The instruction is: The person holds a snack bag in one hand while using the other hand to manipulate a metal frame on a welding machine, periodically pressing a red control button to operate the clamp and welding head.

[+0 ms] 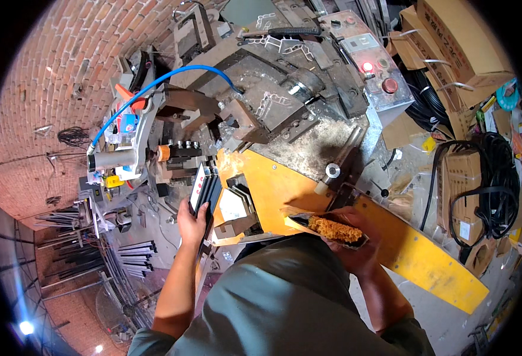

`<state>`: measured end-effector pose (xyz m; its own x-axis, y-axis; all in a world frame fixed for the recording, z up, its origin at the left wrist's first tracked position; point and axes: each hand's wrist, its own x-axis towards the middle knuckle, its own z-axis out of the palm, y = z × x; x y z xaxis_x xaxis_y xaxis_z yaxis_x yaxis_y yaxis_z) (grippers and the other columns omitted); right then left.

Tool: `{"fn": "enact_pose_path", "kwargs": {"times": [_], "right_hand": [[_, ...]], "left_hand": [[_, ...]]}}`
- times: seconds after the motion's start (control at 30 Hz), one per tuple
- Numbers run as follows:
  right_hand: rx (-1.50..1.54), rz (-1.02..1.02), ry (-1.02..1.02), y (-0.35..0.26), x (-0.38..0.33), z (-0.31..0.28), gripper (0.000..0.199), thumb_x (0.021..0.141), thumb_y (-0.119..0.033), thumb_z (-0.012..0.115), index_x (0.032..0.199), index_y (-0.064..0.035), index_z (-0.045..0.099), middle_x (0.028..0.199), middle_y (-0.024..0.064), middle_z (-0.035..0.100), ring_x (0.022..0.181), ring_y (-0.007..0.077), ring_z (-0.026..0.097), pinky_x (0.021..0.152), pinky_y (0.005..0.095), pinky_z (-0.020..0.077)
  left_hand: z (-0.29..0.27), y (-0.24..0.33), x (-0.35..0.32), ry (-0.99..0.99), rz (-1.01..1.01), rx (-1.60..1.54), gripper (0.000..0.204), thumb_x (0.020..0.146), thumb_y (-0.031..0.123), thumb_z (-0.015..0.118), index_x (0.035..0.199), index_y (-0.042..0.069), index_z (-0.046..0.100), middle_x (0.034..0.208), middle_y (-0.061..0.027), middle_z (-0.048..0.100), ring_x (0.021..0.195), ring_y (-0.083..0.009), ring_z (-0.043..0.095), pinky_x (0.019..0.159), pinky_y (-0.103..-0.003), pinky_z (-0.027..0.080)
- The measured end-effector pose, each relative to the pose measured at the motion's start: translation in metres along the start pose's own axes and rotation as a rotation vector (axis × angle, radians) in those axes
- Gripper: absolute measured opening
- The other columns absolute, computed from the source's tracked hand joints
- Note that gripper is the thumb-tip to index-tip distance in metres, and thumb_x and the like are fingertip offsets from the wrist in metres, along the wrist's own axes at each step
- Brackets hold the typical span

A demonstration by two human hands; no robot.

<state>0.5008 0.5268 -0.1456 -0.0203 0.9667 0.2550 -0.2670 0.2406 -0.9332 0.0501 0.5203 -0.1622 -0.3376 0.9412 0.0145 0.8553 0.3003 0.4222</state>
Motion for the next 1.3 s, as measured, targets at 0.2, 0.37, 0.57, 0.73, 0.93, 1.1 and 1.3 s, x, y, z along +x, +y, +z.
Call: {"fn": "enact_pose_path", "kwargs": {"times": [0.2, 0.37, 0.57, 0.73, 0.93, 1.1, 1.3], "right_hand": [[-0.062, -0.032, -0.034, -0.002, 0.000, 0.000, 0.049, 0.086, 0.000, 0.083, 0.127, -0.0077, 0.057, 0.114, 0.0224, 0.069, 0.100, 0.0309, 0.072, 0.085, 0.0418, 0.0596], [-0.102, -0.050, -0.042, -0.004, -0.001, -0.002, 0.049, 0.086, 0.000, 0.082, 0.127, -0.0078, 0.056, 0.113, 0.0219, 0.069, 0.101, 0.0312, 0.072, 0.086, 0.0425, 0.0599], [-0.080, -0.016, -0.089, -0.002, -0.006, -0.009, 0.048, 0.087, 0.002, 0.080, 0.127, -0.0068, 0.056, 0.115, 0.0238, 0.068, 0.103, 0.0325, 0.073, 0.087, 0.0440, 0.0604], [-0.035, -0.055, -0.010, -0.003, -0.009, 0.000, 0.048, 0.086, 0.002, 0.081, 0.127, -0.0066, 0.057, 0.116, 0.0242, 0.067, 0.103, 0.0330, 0.072, 0.088, 0.0444, 0.0601], [-0.101, -0.040, -0.044, -0.001, -0.014, -0.004, 0.051, 0.086, 0.005, 0.079, 0.130, -0.0071, 0.055, 0.115, 0.0245, 0.067, 0.104, 0.0343, 0.072, 0.089, 0.0453, 0.0600], [-0.010, -0.038, -0.005, -0.001, -0.010, -0.006, 0.052, 0.083, 0.006, 0.081, 0.128, -0.0051, 0.058, 0.117, 0.0230, 0.069, 0.105, 0.0336, 0.072, 0.090, 0.0440, 0.0589], [-0.099, -0.037, -0.018, 0.003, -0.015, -0.014, 0.057, 0.083, 0.008, 0.079, 0.134, -0.0050, 0.055, 0.122, 0.0246, 0.065, 0.108, 0.0344, 0.071, 0.093, 0.0459, 0.0590]], "left_hand": [[0.000, 0.011, 0.001, 0.010, -0.066, 0.065, 0.048, 0.086, 0.022, 0.084, 0.121, -0.002, 0.061, 0.099, -0.0223, 0.072, 0.088, -0.0369, 0.071, 0.082, -0.043, 0.055], [0.002, 0.027, 0.001, 0.040, -0.030, 0.155, 0.043, 0.088, 0.021, 0.084, 0.114, -0.002, 0.059, 0.095, -0.0197, 0.073, 0.084, -0.0298, 0.071, 0.079, -0.039, 0.055], [-0.002, 0.036, 0.002, 0.017, -0.099, 0.178, 0.046, 0.085, 0.025, 0.085, 0.115, -0.001, 0.062, 0.096, -0.0229, 0.071, 0.084, -0.0390, 0.070, 0.077, -0.045, 0.055], [0.001, 0.006, 0.002, 0.072, -0.020, -0.015, 0.048, 0.085, 0.025, 0.086, 0.117, -0.002, 0.062, 0.097, -0.0186, 0.069, 0.085, -0.0328, 0.067, 0.080, -0.042, 0.054], [-0.061, 0.063, 0.066, 0.534, 0.223, -0.213, 0.033, 0.097, 0.022, 0.076, 0.113, -0.002, 0.061, 0.101, -0.0074, 0.060, 0.091, -0.0175, 0.055, 0.085, -0.034, 0.049], [-0.109, 0.055, 0.141, 0.482, 0.210, -0.200, 0.024, 0.106, 0.021, 0.068, 0.096, 0.001, 0.058, 0.081, 0.0005, 0.061, 0.072, -0.0073, 0.051, 0.068, -0.024, 0.046], [-0.115, 0.034, 0.169, 0.384, 0.180, -0.388, 0.046, 0.108, 0.022, 0.062, 0.145, -0.004, 0.050, 0.105, -0.0079, 0.065, 0.089, -0.0120, 0.059, 0.080, -0.027, 0.050]]}}
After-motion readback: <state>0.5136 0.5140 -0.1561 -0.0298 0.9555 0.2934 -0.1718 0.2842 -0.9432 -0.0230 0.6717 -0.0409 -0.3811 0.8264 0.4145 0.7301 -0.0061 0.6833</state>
